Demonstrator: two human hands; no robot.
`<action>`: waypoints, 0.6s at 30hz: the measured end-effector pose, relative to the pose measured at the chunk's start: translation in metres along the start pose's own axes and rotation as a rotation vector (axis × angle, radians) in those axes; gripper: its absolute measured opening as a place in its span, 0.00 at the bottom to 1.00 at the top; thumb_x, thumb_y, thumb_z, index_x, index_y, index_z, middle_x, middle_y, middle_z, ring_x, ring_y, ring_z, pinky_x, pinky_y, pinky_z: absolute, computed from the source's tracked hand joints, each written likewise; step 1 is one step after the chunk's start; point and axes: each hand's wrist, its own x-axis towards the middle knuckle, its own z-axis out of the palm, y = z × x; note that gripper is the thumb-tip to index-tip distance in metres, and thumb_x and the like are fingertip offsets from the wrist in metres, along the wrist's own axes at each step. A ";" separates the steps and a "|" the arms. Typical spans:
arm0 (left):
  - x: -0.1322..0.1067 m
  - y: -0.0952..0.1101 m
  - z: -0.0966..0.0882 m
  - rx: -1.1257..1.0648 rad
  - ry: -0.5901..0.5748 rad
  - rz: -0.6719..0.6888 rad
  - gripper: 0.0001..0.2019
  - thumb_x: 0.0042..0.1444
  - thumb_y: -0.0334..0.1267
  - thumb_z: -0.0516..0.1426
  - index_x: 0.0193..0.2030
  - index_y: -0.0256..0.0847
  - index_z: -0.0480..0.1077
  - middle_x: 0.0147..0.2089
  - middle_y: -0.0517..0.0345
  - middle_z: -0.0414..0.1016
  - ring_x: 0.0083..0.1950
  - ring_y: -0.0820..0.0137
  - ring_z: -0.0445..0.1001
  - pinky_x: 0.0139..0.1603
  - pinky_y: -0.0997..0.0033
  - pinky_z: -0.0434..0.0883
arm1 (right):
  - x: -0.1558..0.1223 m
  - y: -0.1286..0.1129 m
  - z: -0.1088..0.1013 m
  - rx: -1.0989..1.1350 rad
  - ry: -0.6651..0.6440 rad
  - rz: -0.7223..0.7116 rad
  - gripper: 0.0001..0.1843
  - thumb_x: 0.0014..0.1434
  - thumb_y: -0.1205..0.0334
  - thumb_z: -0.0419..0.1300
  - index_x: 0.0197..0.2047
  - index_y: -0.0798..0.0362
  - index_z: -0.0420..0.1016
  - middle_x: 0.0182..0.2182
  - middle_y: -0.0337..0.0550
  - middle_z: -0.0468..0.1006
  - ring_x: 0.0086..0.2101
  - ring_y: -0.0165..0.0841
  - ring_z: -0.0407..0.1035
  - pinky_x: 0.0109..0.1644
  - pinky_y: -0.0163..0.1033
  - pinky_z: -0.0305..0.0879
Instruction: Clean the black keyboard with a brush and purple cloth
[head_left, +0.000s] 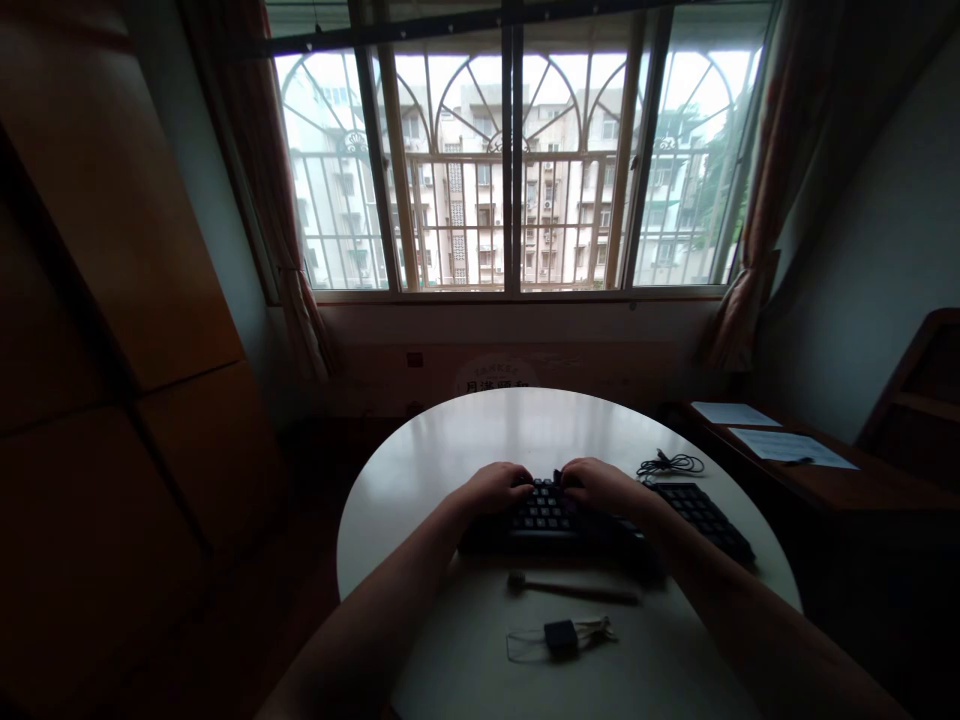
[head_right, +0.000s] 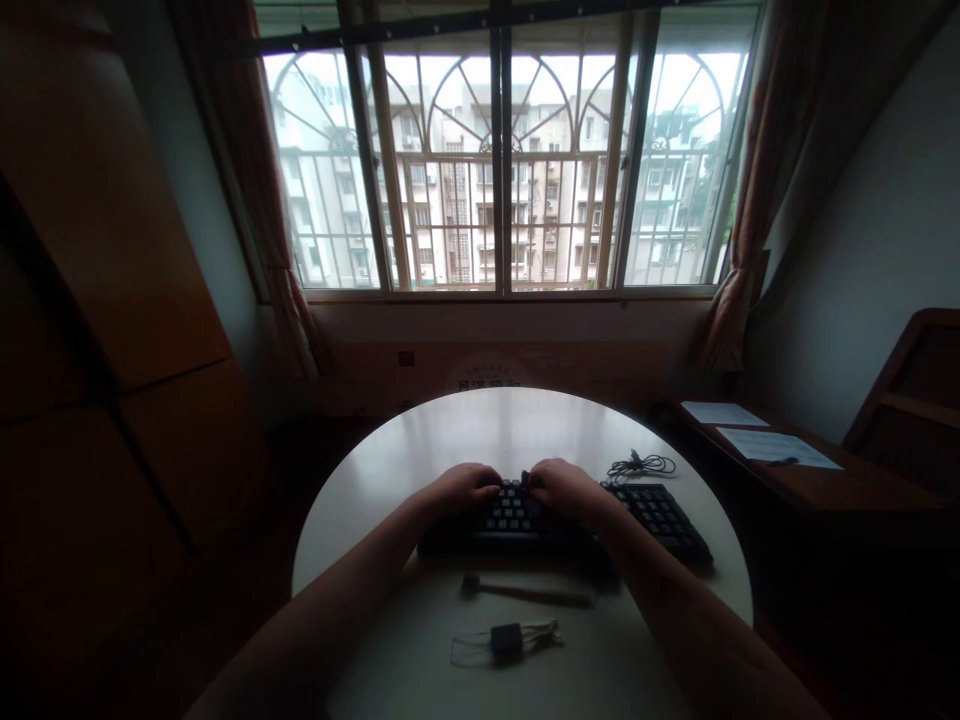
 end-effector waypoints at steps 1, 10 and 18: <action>0.000 0.000 0.000 -0.001 0.003 0.003 0.17 0.59 0.49 0.53 0.51 0.48 0.73 0.50 0.57 0.77 0.49 0.63 0.73 0.48 0.68 0.68 | 0.000 -0.001 -0.001 -0.022 0.005 -0.004 0.10 0.54 0.61 0.59 0.38 0.50 0.80 0.40 0.44 0.80 0.40 0.36 0.72 0.45 0.35 0.63; 0.001 -0.004 0.002 -0.010 0.009 0.017 0.18 0.59 0.49 0.53 0.51 0.47 0.73 0.50 0.57 0.77 0.49 0.62 0.73 0.48 0.67 0.68 | -0.002 -0.005 -0.004 -0.086 0.021 0.020 0.07 0.55 0.60 0.59 0.35 0.51 0.79 0.38 0.44 0.79 0.41 0.36 0.71 0.46 0.35 0.62; -0.002 -0.001 0.000 -0.016 0.011 0.022 0.17 0.59 0.48 0.53 0.51 0.47 0.74 0.49 0.56 0.77 0.49 0.63 0.73 0.48 0.68 0.68 | -0.001 -0.009 -0.003 0.079 0.036 -0.112 0.10 0.54 0.68 0.57 0.34 0.53 0.79 0.39 0.44 0.79 0.40 0.34 0.72 0.47 0.35 0.64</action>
